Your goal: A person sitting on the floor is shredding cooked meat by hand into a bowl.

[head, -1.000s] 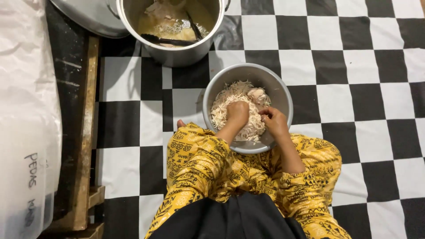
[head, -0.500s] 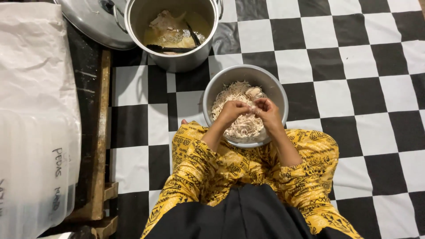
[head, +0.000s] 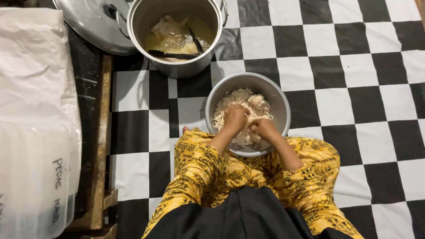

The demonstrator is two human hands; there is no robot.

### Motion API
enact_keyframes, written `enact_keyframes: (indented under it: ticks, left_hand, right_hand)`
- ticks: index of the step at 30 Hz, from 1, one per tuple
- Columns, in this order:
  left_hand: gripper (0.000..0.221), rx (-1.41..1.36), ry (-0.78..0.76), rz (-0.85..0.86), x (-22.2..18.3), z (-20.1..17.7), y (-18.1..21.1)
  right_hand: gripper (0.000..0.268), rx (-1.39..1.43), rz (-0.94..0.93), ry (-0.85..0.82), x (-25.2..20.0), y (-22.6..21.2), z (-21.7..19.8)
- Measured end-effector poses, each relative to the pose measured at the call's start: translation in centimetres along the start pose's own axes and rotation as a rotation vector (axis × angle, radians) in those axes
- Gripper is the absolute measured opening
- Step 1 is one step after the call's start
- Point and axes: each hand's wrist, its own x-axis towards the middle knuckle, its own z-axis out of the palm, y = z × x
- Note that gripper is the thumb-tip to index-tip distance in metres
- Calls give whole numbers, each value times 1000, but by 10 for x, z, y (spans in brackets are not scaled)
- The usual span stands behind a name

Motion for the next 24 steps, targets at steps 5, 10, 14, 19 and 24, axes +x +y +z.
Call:
enact_keyframes:
  ticks: [5,10,14,19,24]
  left_hand:
    - [22,176,-73,-92,-1,-10,13]
    - [23,82,69,-212,9,-32,13]
    - [31,-178,113,-202,14,-19,8]
    - [33,-401,115,-202,10,-35,17]
    - [37,-1235,-88,-320,3,-75,40]
  right_hand:
    - [39,-46,20,338,55,-1,-38]
    - [55,-338,-68,449,90,0,-22]
    - [44,33,-41,351,88,20,-33]
    - [45,641,-39,332,34,-10,-60]
    - [46,1287,-184,148,-7,-50,-82]
